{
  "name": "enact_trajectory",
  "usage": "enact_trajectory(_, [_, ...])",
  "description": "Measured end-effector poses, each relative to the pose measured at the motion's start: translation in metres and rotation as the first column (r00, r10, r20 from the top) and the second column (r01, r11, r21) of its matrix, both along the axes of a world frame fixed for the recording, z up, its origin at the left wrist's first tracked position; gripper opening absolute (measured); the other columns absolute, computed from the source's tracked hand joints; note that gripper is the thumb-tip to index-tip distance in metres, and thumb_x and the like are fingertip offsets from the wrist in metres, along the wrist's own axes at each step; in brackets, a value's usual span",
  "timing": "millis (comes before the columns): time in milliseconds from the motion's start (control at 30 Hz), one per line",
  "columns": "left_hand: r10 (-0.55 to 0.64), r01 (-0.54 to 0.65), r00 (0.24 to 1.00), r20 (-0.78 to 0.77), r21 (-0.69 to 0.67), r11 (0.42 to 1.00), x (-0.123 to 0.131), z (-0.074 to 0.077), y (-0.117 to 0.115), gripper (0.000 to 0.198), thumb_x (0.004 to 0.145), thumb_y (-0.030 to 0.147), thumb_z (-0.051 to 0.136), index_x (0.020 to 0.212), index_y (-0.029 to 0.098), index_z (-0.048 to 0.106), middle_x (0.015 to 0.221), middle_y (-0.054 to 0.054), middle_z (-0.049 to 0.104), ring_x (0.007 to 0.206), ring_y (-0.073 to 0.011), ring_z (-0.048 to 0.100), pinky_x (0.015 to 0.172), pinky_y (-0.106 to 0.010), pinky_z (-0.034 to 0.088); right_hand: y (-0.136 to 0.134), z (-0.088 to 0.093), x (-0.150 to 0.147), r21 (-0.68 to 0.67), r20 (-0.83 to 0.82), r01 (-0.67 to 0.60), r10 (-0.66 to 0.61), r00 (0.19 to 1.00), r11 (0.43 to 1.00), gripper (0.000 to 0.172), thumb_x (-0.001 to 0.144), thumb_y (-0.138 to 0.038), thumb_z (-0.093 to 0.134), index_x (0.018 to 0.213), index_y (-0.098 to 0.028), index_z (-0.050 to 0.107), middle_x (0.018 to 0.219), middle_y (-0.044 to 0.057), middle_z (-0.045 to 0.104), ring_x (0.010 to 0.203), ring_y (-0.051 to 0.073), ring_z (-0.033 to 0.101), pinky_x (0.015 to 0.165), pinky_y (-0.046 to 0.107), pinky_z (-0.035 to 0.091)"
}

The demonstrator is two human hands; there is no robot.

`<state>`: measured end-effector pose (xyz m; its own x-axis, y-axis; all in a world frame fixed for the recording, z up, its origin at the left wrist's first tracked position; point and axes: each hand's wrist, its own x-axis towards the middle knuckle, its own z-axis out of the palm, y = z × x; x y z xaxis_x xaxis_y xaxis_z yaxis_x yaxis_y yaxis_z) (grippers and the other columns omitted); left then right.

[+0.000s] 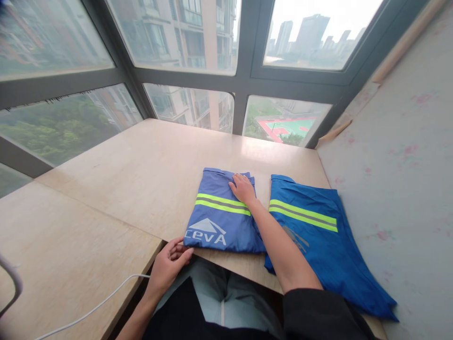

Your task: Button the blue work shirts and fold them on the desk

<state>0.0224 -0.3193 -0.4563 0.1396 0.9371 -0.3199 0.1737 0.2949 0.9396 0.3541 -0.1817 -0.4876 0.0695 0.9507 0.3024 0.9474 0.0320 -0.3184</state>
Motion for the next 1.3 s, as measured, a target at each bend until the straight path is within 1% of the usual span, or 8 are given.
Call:
enact_trajectory(133, [0.034,0.033,0.967,-0.252,0.257,0.966,0.004,0.005,0.003,0.029,0.074,0.036,0.068,0.096,0.017,0.071,0.074,-0.003,0.072,0.065,-0.0188,0.068,0.067,-0.029,0.056,0.001,-0.001,0.001,0.000,-0.009,0.008,-0.008,1.000,1.000,0.047,0.097,-0.038,0.040,0.132,-0.013,0.058,0.140,0.016,0.056,0.133,0.027,0.047,0.116,0.045,0.030])
enact_trajectory(233, [0.066,0.026,0.961,-0.270,0.324,0.946,0.001,0.011,0.005,0.018,0.074,0.030,0.068,0.088,0.021,0.074,0.077,-0.004,0.074,0.069,-0.0200,0.069,0.070,-0.027,0.055,0.001,0.000,0.002,0.001,-0.016,0.002,-0.002,1.000,1.000,0.047,0.097,-0.038,0.040,0.132,-0.013,0.058,0.140,0.015,0.056,0.133,0.028,0.047,0.115,0.045,0.030])
enact_trajectory(533, [0.189,-0.189,0.982,-0.005,-0.045,0.981,0.008,0.021,0.002,0.021,0.075,0.021,0.068,0.096,0.017,0.068,0.074,-0.004,0.072,0.067,-0.0216,0.071,0.058,-0.025,0.056,-0.001,0.002,0.002,0.016,-0.070,0.028,-0.027,0.997,0.999,0.044,0.096,-0.038,0.043,0.131,-0.017,0.059,0.140,0.012,0.057,0.133,0.028,0.048,0.116,0.046,0.029])
enact_trajectory(700, [0.169,-0.050,0.939,0.299,-0.369,0.928,0.006,0.031,0.019,0.028,0.080,0.037,0.066,0.092,0.012,0.063,0.074,-0.007,0.070,0.060,-0.0169,0.067,0.049,-0.022,0.049,-0.002,0.004,0.003,0.047,-0.251,0.049,-0.036,0.967,0.998,0.037,0.094,-0.037,0.047,0.121,-0.020,0.066,0.133,0.009,0.063,0.128,0.025,0.053,0.117,0.044,0.028])
enact_trajectory(867, [-0.022,0.115,0.960,0.280,-0.320,0.940,0.018,0.042,0.039,0.040,0.071,0.047,0.077,0.087,0.011,0.067,0.083,-0.008,0.072,0.075,-0.0191,0.068,0.057,-0.023,0.052,-0.006,0.010,0.007,0.078,-0.439,0.070,-0.029,0.898,0.995,0.033,0.093,-0.039,0.048,0.110,-0.023,0.071,0.121,0.006,0.070,0.118,0.023,0.060,0.109,0.039,0.040])
enact_trajectory(1033, [0.019,0.091,0.958,0.288,-0.366,0.926,0.038,0.045,0.049,0.038,0.068,0.039,0.080,0.094,0.014,0.065,0.087,-0.006,0.072,0.075,-0.0173,0.067,0.064,-0.025,0.055,-0.008,0.020,0.009,0.075,-0.509,0.091,-0.040,0.860,0.993,0.038,0.093,-0.044,0.045,0.111,-0.020,0.069,0.118,0.008,0.071,0.112,0.021,0.064,0.100,0.035,0.048])
enact_trajectory(1167, [-0.018,0.141,0.957,0.289,-0.410,0.901,0.042,0.044,0.053,0.033,0.071,0.030,0.078,0.098,0.015,0.066,0.084,-0.005,0.072,0.068,-0.0156,0.066,0.057,-0.025,0.055,-0.026,0.038,-0.001,0.132,-0.692,0.135,-0.006,0.722,0.982,0.040,0.092,-0.046,0.046,0.111,-0.018,0.067,0.117,0.009,0.070,0.110,0.021,0.063,0.100,0.036,0.048])
enact_trajectory(1300, [-0.047,0.202,0.949,0.313,-0.485,0.851,0.043,0.043,0.058,0.030,0.070,0.028,0.078,0.095,0.014,0.068,0.084,-0.006,0.073,0.071,-0.0191,0.068,0.063,-0.031,0.060,-0.075,0.066,-0.028,0.125,-0.911,0.062,0.090,0.402,0.990,0.031,0.087,-0.046,0.060,0.102,-0.021,0.070,0.106,0.006,0.072,0.100,0.020,0.066,0.096,0.037,0.050])
